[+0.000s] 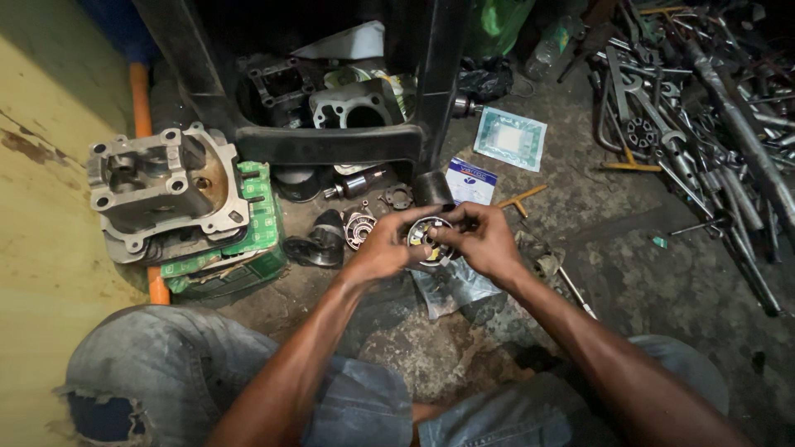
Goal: The person sits on the floor and assembles small mechanical components, including a circular housing, a yellow gear, and a metal shaft. They use a screwdriver to tighten screws on the assembly and handle various small parts and tools scattered around them.
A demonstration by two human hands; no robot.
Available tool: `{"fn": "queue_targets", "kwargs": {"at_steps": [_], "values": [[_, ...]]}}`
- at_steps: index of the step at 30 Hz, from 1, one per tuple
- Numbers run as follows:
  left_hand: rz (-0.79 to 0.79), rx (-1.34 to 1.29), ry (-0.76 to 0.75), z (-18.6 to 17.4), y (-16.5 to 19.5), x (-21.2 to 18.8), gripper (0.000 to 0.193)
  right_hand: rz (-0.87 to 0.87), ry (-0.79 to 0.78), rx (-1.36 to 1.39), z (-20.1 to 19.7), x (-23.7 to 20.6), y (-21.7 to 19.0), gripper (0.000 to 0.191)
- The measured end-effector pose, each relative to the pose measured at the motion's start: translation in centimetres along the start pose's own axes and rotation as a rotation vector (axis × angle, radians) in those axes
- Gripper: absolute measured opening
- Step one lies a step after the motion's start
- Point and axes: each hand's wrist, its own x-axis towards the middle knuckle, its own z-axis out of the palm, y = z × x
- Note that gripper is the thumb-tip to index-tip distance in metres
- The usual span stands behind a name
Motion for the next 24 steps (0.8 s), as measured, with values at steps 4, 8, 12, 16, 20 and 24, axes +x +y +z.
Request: {"fn": "queue_targets", "kwargs": {"at_steps": [4, 8, 12, 16, 20, 24], "values": [[0.027, -0.099, -0.046, 0.0, 0.2, -0.1, 0.074, 0.048, 0.022, -0.085, 0.0, -0.2, -0.1, 0.019], [-0.022, -0.064, -0.024, 0.1, 0.7, -0.1, 0.074, 0.034, 0.018, -0.086, 0.2, -0.3, -0.6, 0.019], [-0.063, -0.049, 0.005, 0.4, 1.5, -0.4, 0.072, 0.049, 0.009, -0.127, 0.1, -0.3, -1.1, 0.02], [-0.131, -0.12, 0.003, 0.4, 1.9, -0.5, 0.072, 0.088, -0.012, -0.144, 0.1, -0.1, -0.8, 0.021], [-0.062, -0.102, -0.035, 0.1, 1.6, -0.5, 0.072, 0.004, 0.0, -0.057, 0.3, 0.0, 0.0, 0.02], [-0.055, 0.023, -0.02, 0.0, 1.4, -0.4, 0.073, 0.045, 0.007, -0.084, 0.2, 0.0, 0.5, 0.021]]}}
